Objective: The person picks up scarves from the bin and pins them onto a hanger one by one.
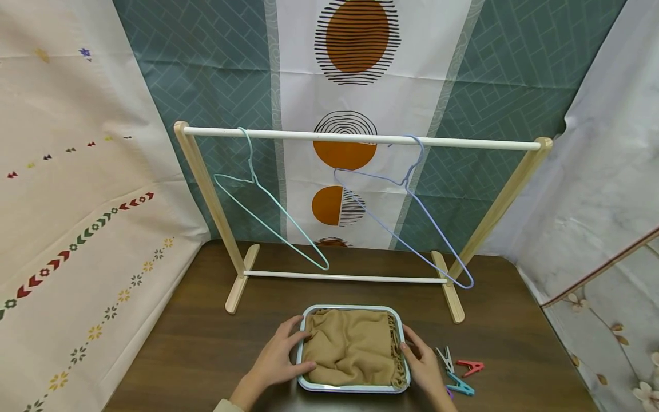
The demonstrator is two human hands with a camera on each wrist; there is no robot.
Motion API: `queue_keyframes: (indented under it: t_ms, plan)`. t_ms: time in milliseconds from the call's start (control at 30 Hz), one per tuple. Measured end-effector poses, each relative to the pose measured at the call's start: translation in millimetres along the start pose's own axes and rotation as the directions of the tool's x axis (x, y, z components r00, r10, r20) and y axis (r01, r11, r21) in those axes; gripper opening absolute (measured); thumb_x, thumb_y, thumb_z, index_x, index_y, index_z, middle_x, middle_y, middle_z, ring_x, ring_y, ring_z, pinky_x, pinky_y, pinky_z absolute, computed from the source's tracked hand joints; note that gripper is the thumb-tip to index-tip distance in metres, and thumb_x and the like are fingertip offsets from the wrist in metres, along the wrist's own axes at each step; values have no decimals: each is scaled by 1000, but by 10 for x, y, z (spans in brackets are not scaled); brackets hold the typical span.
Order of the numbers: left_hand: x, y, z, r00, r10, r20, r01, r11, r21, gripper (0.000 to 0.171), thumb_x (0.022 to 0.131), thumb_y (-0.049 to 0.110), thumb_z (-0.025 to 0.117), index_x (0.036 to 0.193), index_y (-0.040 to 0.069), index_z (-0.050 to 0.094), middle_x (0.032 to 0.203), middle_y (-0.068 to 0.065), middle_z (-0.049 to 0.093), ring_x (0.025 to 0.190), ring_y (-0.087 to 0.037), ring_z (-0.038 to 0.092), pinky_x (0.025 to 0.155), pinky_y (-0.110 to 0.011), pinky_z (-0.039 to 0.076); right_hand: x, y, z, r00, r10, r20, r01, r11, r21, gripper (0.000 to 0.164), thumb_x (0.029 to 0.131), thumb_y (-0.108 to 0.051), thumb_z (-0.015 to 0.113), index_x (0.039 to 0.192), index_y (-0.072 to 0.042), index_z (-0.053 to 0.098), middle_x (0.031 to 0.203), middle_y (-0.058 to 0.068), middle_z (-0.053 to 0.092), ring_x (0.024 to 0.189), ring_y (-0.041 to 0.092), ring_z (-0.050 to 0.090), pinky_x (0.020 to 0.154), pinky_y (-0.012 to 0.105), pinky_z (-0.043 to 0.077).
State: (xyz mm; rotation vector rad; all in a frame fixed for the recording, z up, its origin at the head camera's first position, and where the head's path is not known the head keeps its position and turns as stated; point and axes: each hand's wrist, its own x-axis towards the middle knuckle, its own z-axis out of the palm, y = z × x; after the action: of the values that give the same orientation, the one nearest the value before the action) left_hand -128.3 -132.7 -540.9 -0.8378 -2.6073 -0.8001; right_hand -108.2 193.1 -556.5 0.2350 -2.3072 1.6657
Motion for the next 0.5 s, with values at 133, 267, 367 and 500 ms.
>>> queue_keyframes:
  t_ms: [133, 267, 367, 500]
  plan:
    - [-3, 7, 23, 1000, 14, -14, -14, 999, -38, 49, 71, 50, 71, 103, 13, 67, 130, -19, 44, 118, -34, 42, 82, -47, 45, -10, -3, 7, 1000, -2, 5, 2, 1000, -11, 36, 87, 5, 53, 120, 17, 46, 109, 31, 56, 91, 2, 57, 71, 14, 46]
    - [11, 23, 35, 999, 31, -30, -34, 996, -82, 48, 71, 45, 74, 101, 10, 68, 131, -21, 43, 118, -36, 40, 83, -48, 44, -12, 5, 15, 1000, -8, -1, 7, 999, -53, 35, 88, 4, 53, 120, 15, 47, 110, 31, 56, 91, 3, 57, 71, 14, 45]
    - [21, 30, 51, 998, 43, -52, -48, 994, -102, 46, 68, 41, 76, 98, 8, 68, 130, -22, 43, 118, -39, 40, 84, -50, 43, -12, 10, 19, 1000, -23, -7, 22, 995, -101, 35, 88, 3, 54, 120, 14, 48, 109, 30, 57, 90, 5, 58, 70, 15, 45]
    - [35, 48, 89, 996, 37, -81, -48, 989, -139, 39, 63, 31, 79, 93, 8, 68, 129, -24, 43, 117, -41, 39, 86, -50, 41, -15, 17, 20, 999, -35, -17, 33, 992, -125, 35, 87, 4, 54, 120, 14, 49, 109, 29, 57, 89, 6, 58, 69, 15, 45]
